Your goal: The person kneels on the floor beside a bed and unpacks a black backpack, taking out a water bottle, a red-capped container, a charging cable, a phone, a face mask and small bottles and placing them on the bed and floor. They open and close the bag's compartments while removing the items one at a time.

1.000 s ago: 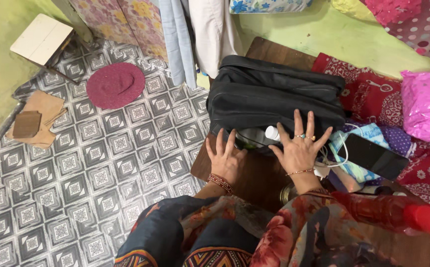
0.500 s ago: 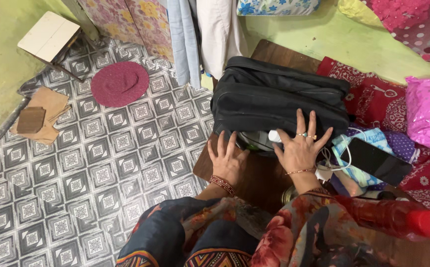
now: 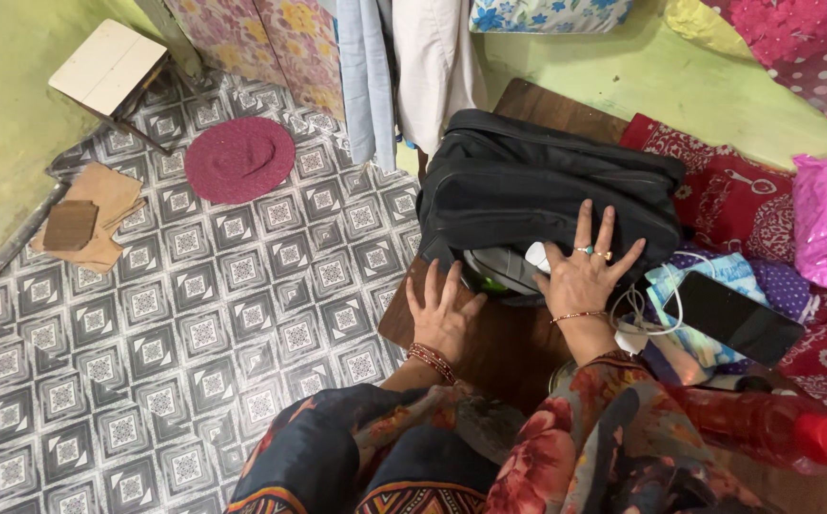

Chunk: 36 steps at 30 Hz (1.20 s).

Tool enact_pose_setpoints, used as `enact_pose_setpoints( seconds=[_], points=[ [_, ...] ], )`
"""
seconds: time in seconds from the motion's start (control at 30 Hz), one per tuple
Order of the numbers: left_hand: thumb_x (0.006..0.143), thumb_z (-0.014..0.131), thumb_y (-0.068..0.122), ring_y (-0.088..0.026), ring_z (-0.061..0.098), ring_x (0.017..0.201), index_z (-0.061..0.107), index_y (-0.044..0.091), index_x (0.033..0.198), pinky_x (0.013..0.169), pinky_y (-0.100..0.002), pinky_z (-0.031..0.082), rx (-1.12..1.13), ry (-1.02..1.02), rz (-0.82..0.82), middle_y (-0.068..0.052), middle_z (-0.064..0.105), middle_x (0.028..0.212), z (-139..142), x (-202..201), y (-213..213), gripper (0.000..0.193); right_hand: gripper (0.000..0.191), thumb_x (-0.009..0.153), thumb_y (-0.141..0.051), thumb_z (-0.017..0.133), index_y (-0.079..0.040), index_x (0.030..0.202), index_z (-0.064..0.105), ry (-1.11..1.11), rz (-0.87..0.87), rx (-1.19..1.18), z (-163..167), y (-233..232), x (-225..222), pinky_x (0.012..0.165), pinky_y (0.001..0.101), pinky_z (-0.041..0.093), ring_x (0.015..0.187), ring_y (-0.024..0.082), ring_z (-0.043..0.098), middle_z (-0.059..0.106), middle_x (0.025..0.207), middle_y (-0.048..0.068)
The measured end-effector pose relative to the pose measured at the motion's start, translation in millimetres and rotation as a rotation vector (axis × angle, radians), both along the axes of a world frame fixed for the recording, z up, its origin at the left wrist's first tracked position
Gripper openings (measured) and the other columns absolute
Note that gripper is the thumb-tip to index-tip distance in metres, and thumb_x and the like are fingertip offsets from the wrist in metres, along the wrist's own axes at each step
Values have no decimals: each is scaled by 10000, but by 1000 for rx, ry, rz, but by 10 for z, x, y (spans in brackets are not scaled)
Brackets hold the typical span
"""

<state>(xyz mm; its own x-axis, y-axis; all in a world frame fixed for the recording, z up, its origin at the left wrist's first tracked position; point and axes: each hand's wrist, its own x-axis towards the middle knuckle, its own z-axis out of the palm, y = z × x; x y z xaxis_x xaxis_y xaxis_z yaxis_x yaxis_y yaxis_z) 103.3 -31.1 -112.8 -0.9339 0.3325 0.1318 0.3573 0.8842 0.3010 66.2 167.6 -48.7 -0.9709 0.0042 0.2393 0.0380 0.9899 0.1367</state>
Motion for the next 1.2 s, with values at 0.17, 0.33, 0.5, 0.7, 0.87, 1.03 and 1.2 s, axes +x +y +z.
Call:
enact_pose_setpoints(
  seconds=[0.17, 0.33, 0.5, 0.7, 0.87, 1.03, 1.2],
  points=[
    [906, 635, 334, -412, 93, 1538, 670, 410, 1296, 1168, -755, 56, -20, -4, 1, -100, 227, 1646, -3, -1, 1, 399, 437, 695, -490, 881, -270, 1066, 808, 46, 49, -33, 87, -31, -52, 1134, 812, -20, 1617, 433, 56, 223, 1757, 137],
    [859, 661, 309, -419, 52, 1521, 635, 406, 1336, 1143, -758, 32, -136, -120, -22, -112, 167, 1643, 51, -26, -4, 487, 354, 694, -498, 877, -261, 950, 814, 27, 16, 8, 69, -68, -141, 1127, 801, -36, 1622, 431, 45, 237, 1764, 129],
    [907, 647, 323, -417, 66, 1538, 644, 406, 1324, 1166, -754, 37, -76, -86, -15, -105, 181, 1659, 33, -26, -19, 426, 295, 639, -446, 904, -261, 849, 810, 1, -9, -36, -22, -10, -179, 1147, 785, -43, 1628, 404, 50, 266, 1748, 101],
    [882, 653, 340, -423, 93, 1532, 655, 419, 1309, 1163, -754, 54, -23, -5, 10, -107, 212, 1647, -31, -20, -4, 434, 330, 570, -412, 917, -244, 832, 807, 45, 80, -260, -109, 125, -57, 1167, 772, -40, 1600, 399, 97, 313, 1683, 104],
    [862, 672, 344, -431, 100, 1528, 653, 405, 1314, 1166, -753, 64, -1, -5, 4, -121, 214, 1646, -45, -7, -7, 457, 276, 604, -394, 907, -234, 798, 793, 83, 144, -382, -181, 160, 94, 1166, 771, -32, 1581, 418, 105, 328, 1643, 111],
    [842, 684, 328, -433, 102, 1524, 660, 395, 1320, 1159, -751, 81, -1, 12, 16, -122, 219, 1642, -46, 12, 29, 484, 341, 641, -396, 917, -190, 874, 778, 205, 205, -440, -249, 183, 255, 1210, 762, 26, 1573, 406, 177, 371, 1603, 106],
    [852, 696, 312, -435, 99, 1531, 685, 363, 1294, 1164, -750, 110, 43, 14, 42, -122, 218, 1638, -57, 18, 107, 445, 351, 696, -379, 917, -178, 947, 774, 353, 184, -492, -251, 322, 518, 1255, 742, 76, 1560, 419, 222, 375, 1565, 123]
  ],
)
